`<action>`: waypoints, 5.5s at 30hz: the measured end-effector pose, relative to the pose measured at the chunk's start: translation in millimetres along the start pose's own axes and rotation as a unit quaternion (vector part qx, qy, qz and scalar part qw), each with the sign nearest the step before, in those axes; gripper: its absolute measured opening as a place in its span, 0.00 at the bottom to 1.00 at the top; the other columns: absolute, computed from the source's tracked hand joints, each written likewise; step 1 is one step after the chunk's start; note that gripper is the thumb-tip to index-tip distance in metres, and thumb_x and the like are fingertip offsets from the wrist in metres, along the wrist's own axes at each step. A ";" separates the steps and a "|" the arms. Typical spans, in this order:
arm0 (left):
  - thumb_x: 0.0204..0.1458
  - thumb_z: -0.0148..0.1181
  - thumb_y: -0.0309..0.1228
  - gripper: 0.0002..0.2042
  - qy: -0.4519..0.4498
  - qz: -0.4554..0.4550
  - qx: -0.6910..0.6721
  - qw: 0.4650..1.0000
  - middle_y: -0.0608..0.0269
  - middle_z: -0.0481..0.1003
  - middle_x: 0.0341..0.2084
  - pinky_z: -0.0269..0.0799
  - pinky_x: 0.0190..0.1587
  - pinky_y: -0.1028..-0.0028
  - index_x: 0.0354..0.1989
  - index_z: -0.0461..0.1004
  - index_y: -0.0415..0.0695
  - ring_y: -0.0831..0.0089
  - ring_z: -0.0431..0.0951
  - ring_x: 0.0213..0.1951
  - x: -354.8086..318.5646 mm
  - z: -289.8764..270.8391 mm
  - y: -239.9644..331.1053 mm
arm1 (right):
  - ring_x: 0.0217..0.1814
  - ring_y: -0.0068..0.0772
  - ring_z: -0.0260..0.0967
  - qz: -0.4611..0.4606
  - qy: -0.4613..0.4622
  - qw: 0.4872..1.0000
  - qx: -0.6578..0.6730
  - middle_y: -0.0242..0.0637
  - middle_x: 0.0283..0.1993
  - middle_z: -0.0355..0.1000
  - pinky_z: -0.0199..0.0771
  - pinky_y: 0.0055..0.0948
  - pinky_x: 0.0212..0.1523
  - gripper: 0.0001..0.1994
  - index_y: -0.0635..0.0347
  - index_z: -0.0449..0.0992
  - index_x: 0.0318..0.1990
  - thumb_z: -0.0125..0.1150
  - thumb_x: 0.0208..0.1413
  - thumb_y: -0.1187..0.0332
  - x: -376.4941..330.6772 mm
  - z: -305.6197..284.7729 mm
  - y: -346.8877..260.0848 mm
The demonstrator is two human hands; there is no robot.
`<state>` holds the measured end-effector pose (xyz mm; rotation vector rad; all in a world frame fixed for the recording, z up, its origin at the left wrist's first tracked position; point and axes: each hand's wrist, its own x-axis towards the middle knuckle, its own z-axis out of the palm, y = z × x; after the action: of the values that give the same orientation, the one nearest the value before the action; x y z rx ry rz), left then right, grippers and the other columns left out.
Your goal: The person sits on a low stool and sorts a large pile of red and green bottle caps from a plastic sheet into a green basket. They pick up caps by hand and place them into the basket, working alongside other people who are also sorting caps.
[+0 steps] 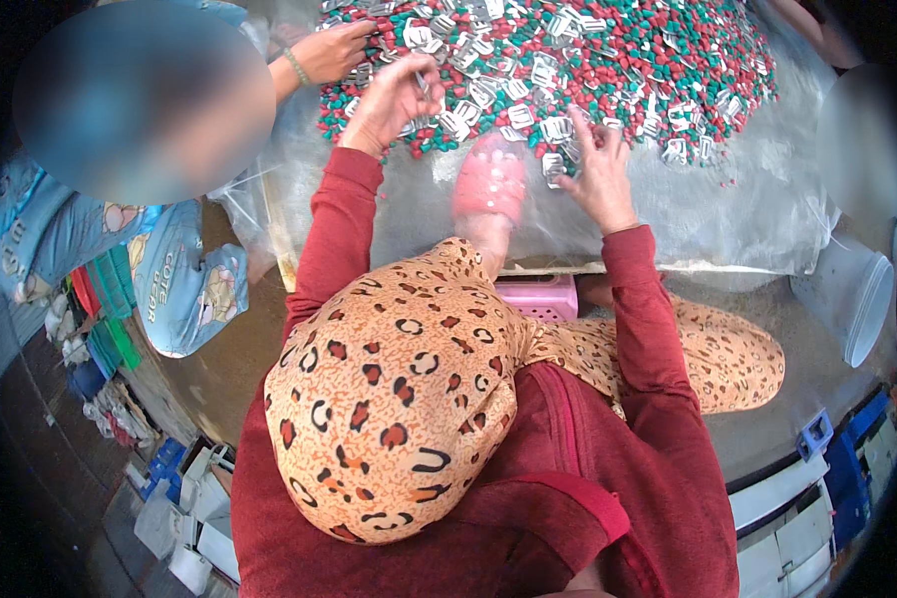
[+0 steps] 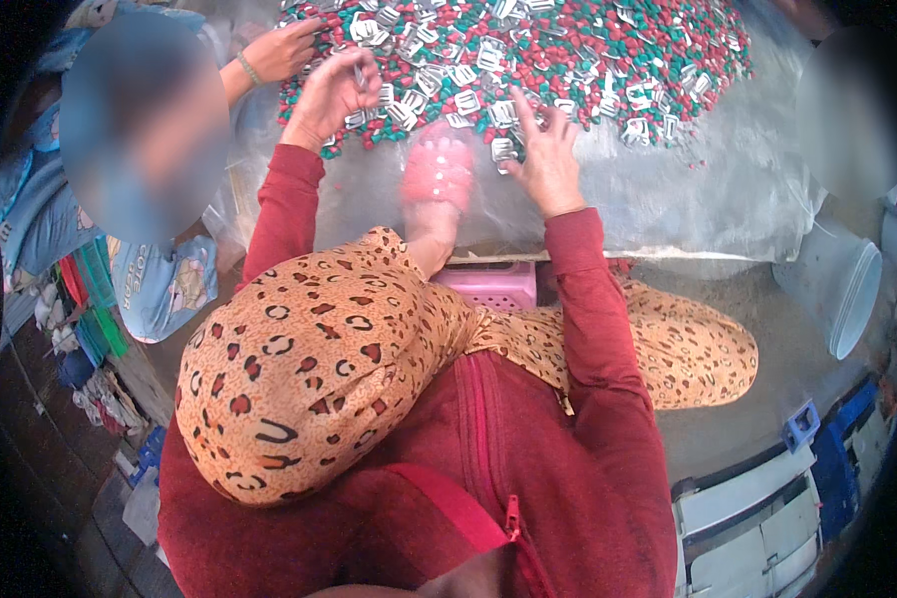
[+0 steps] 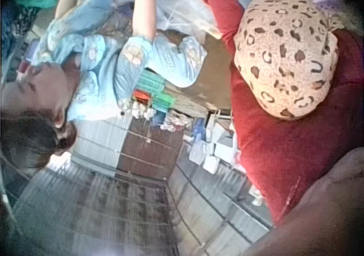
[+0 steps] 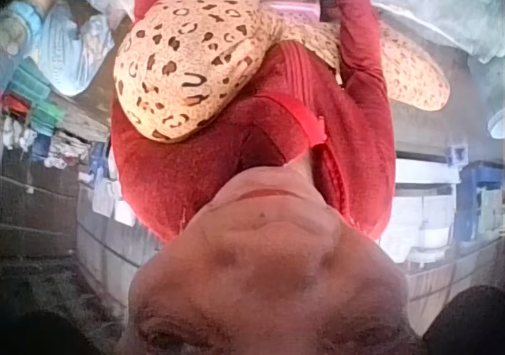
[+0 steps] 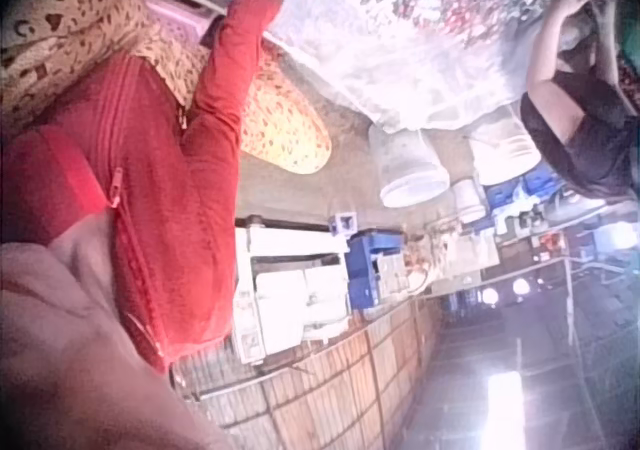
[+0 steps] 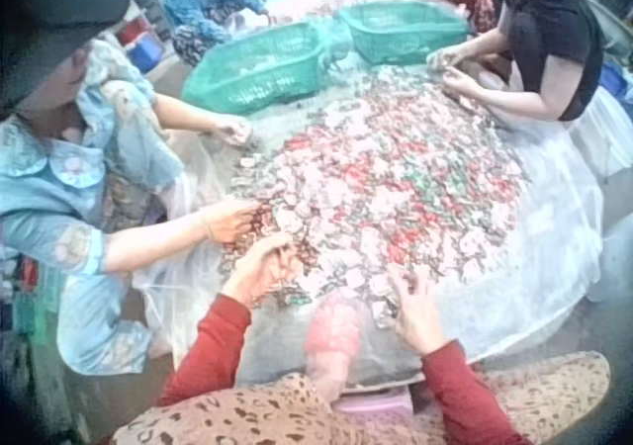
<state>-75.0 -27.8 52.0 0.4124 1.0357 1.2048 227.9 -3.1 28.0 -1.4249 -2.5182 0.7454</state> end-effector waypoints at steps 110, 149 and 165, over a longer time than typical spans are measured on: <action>0.54 0.51 0.35 0.11 -0.070 0.000 0.359 0.931 0.72 0.67 0.25 0.61 0.24 0.82 0.34 0.72 0.39 0.83 0.66 0.26 50.0 91.4 -27.4 | 0.31 0.34 0.68 0.041 0.022 0.942 0.331 0.30 0.29 0.65 0.68 0.34 0.25 0.08 0.56 0.72 0.39 0.57 0.51 0.67 -13.7 46.1 24.4; 0.47 0.56 0.29 0.11 0.065 0.208 0.664 0.715 0.59 0.69 0.28 0.71 0.31 0.67 0.40 0.77 0.52 0.66 0.73 0.28 22.9 16.1 -21.6 | 0.35 0.31 0.60 0.055 -0.141 0.377 0.914 0.40 0.38 0.60 0.62 0.11 0.10 0.17 0.60 0.65 0.49 0.55 0.51 0.72 54.7 -20.9 24.9; 0.51 0.54 0.32 0.07 -0.015 -0.025 -0.121 0.992 0.67 0.66 0.25 0.57 0.17 0.83 0.32 0.68 0.42 0.81 0.65 0.25 -11.3 -16.4 0.9 | 0.39 0.45 0.69 -0.032 -0.030 0.991 0.129 0.40 0.37 0.68 0.68 0.37 0.37 0.18 0.45 0.72 0.47 0.62 0.46 0.71 90.3 24.0 -21.1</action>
<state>-89.0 -41.7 49.2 0.2122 0.8568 1.2574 154.7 55.2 7.9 -1.2479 -2.3885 1.0724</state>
